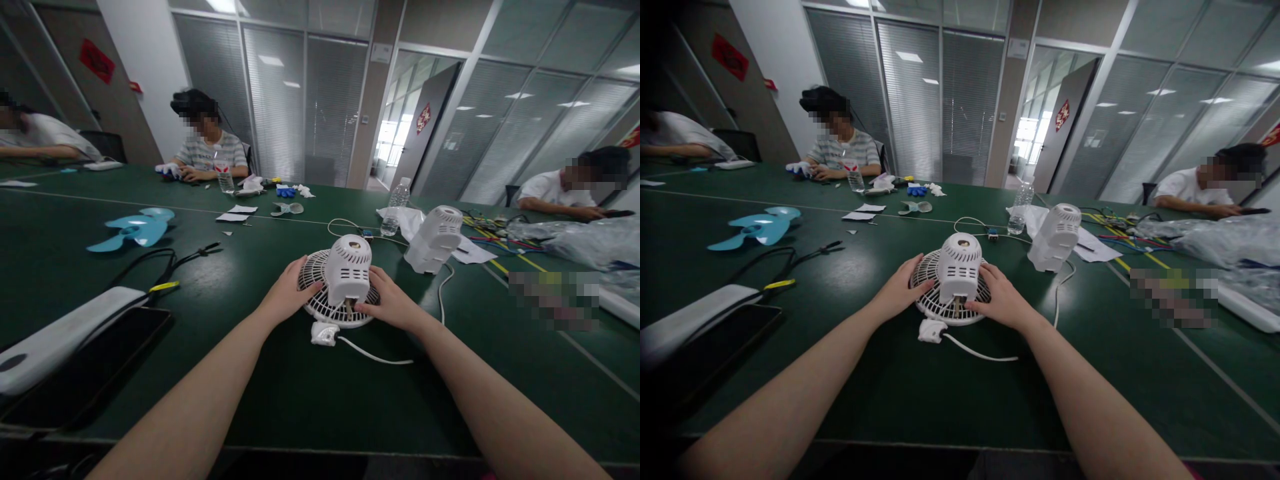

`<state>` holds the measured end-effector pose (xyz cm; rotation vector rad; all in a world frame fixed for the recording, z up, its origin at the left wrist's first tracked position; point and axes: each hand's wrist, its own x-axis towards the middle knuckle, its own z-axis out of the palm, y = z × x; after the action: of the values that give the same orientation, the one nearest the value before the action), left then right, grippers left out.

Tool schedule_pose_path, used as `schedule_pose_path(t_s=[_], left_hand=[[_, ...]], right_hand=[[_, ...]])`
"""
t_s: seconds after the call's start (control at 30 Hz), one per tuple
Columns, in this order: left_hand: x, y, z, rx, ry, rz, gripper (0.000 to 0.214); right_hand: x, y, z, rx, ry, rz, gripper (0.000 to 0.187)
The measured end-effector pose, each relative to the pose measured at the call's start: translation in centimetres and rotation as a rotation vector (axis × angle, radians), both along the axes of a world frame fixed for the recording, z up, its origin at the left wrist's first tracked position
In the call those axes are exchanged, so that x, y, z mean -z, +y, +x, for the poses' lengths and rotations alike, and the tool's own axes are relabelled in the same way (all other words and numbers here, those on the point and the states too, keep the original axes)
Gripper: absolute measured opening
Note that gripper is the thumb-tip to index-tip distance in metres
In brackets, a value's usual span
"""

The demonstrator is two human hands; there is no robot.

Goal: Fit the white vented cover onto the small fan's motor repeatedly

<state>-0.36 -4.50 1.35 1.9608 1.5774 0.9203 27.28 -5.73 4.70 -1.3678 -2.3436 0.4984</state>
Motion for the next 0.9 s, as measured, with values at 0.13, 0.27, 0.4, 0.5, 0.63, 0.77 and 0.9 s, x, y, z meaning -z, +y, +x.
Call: schedule_pose_path(t_s=[0.13,0.27,0.4,0.5,0.63,0.77,0.9], left_hand=[[0.0,0.2,-0.1,-0.029,0.021,0.003,0.078],[0.2,0.6,-0.4,-0.077,-0.004,0.033,0.062],[0.2,0.8,-0.5,-0.135,-0.013,0.035,0.053],[0.0,0.7,-0.5,-0.15,-0.007,0.032,0.05],[-0.2,0.5,-0.4,-0.146,-0.008,0.033,0.046],[0.1,0.7,-0.7,-0.162,-0.014,0.031,0.045],[0.5,1.0,-1.2,-0.189,-0.015,0.02,0.044]], right_hand=[[0.0,-0.2,-0.2,0.022,0.0,-0.023,0.087],[0.3,-0.4,-0.5,0.047,0.005,-0.062,0.093],[0.7,-0.3,-0.9,0.088,0.011,-0.023,0.099],[0.9,-0.3,-1.1,0.111,0.015,0.0,0.098],[0.6,-0.2,-1.2,0.094,0.009,0.015,0.09],[0.0,-0.1,-0.7,0.096,-0.046,-0.006,0.089],[-0.8,0.3,0.9,0.09,-0.074,-0.058,0.083]])
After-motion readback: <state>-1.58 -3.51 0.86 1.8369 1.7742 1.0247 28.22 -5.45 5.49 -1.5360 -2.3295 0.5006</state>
